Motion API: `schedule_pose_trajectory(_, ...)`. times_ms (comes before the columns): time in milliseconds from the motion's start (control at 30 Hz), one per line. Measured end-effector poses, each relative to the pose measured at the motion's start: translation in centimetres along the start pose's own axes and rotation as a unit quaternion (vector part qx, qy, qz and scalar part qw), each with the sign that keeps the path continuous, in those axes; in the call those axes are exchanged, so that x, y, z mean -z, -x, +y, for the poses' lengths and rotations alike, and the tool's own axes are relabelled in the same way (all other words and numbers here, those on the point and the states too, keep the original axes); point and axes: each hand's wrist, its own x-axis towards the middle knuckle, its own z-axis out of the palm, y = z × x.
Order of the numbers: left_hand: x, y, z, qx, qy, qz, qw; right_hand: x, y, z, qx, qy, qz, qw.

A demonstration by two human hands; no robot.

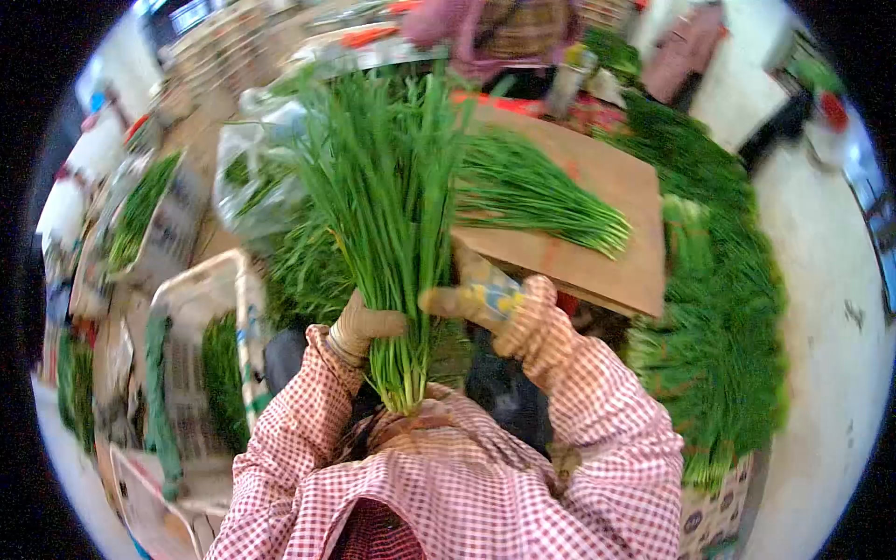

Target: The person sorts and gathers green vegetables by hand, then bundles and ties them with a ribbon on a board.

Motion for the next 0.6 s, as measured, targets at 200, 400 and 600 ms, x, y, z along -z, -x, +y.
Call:
schedule_pose_trajectory(200,-9.0,-13.8,-0.9,-0.064,-0.172,-0.075,0.980,6.8,1.9,4.2,0.095,-0.329,0.261,0.903)
schedule_pose_trajectory(400,-17.5,-25.2,-2.8,-0.057,-0.281,-0.212,0.934,16.1,5.7,11.0,0.100,-0.674,0.404,0.611)
schedule_pose_trajectory(600,-20.6,-28.0,-10.0,-0.146,-0.404,-0.187,0.883,14.7,11.2,19.2,-0.157,-0.381,0.381,0.828)
